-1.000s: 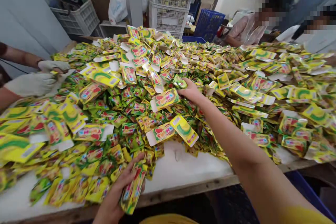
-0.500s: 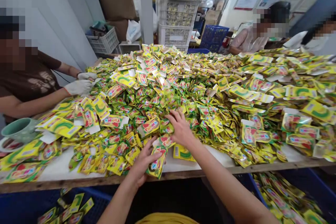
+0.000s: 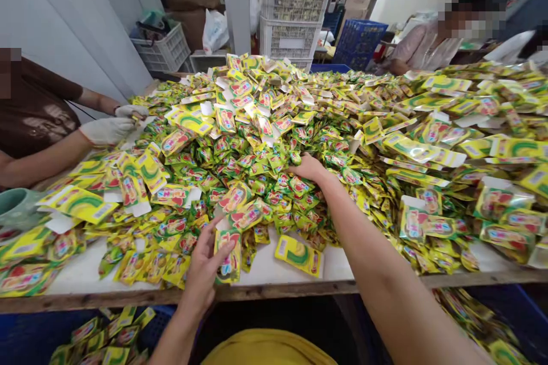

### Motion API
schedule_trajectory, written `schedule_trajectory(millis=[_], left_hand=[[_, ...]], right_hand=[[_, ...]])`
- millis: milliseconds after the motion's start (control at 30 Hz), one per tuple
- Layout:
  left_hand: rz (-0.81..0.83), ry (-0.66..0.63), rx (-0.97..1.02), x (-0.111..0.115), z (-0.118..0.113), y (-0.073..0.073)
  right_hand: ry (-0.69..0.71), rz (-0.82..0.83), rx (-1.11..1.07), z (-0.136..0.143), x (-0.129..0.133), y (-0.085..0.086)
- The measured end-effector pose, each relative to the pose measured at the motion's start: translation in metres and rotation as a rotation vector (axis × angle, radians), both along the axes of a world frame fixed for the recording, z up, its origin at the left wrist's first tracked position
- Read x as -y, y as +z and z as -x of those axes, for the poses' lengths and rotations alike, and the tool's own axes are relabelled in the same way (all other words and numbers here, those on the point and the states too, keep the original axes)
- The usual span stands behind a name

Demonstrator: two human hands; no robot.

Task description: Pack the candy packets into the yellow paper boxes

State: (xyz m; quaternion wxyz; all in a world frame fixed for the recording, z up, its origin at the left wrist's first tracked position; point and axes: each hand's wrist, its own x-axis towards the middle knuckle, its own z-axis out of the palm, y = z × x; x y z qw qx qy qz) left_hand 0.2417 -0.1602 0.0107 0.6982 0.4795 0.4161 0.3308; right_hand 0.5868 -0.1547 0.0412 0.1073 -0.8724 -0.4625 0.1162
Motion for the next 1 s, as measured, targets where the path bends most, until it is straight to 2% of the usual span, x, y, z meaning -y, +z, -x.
schedule_trajectory(millis=[100,167,233,333,400,467,500,567,633,667,767,833,900,933,967,1000], left_hand=[[-0.068,-0.08,-0.066,-0.014,0.014,0.002],[-0.108,-0.149,-0.118,-0.021,0.024,0.003],[-0.182,-0.197,-0.171,-0.025,0.031,0.002],[-0.343,-0.231,-0.277,-0.029,0.039,0.0],[-0.448,-0.247,-0.34,-0.031,0.042,0.001],[-0.516,-0.242,-0.349,-0.032,0.046,0.005],[-0.534,-0.23,-0.34,-0.033,0.049,0.008],[-0.548,-0.179,-0.306,-0.034,0.059,0.015],[-0.531,-0.111,-0.296,-0.036,0.08,0.022],[-0.506,-0.072,-0.312,-0.037,0.096,0.024],[-0.367,0.016,-0.47,-0.041,0.171,0.023],[-0.29,0.05,-0.694,-0.042,0.23,0.019],[-0.31,0.146,-1.019,-0.04,0.277,0.013],[-0.334,0.198,-1.138,-0.037,0.289,0.011],[-0.364,0.241,-1.198,-0.033,0.291,0.01],[-0.403,0.264,-1.192,-0.028,0.283,0.009]], right_hand=[[0.084,-0.018,-0.006,0.015,0.018,-0.008],[0.102,-0.051,0.005,0.016,0.025,-0.004],[0.069,-0.098,0.044,0.011,0.028,0.009],[-0.014,-0.173,0.141,0.005,0.029,0.042],[-0.021,-0.221,0.202,0.016,0.033,0.063],[0.041,-0.253,0.224,0.04,0.047,0.072],[0.107,-0.254,0.21,0.056,0.057,0.071],[0.276,-0.22,0.133,0.087,0.083,0.054],[0.451,-0.186,0.116,0.112,0.11,0.024],[0.483,-0.176,0.163,0.12,0.121,0.008],[0.483,-0.166,0.237,0.132,0.142,-0.031],[0.431,-0.194,0.256,0.13,0.149,-0.043],[0.363,-0.246,0.291,0.126,0.152,-0.046],[0.319,-0.284,0.311,0.124,0.153,-0.045],[0.276,-0.328,0.324,0.123,0.154,-0.045],[0.24,-0.37,0.32,0.123,0.153,-0.044]])
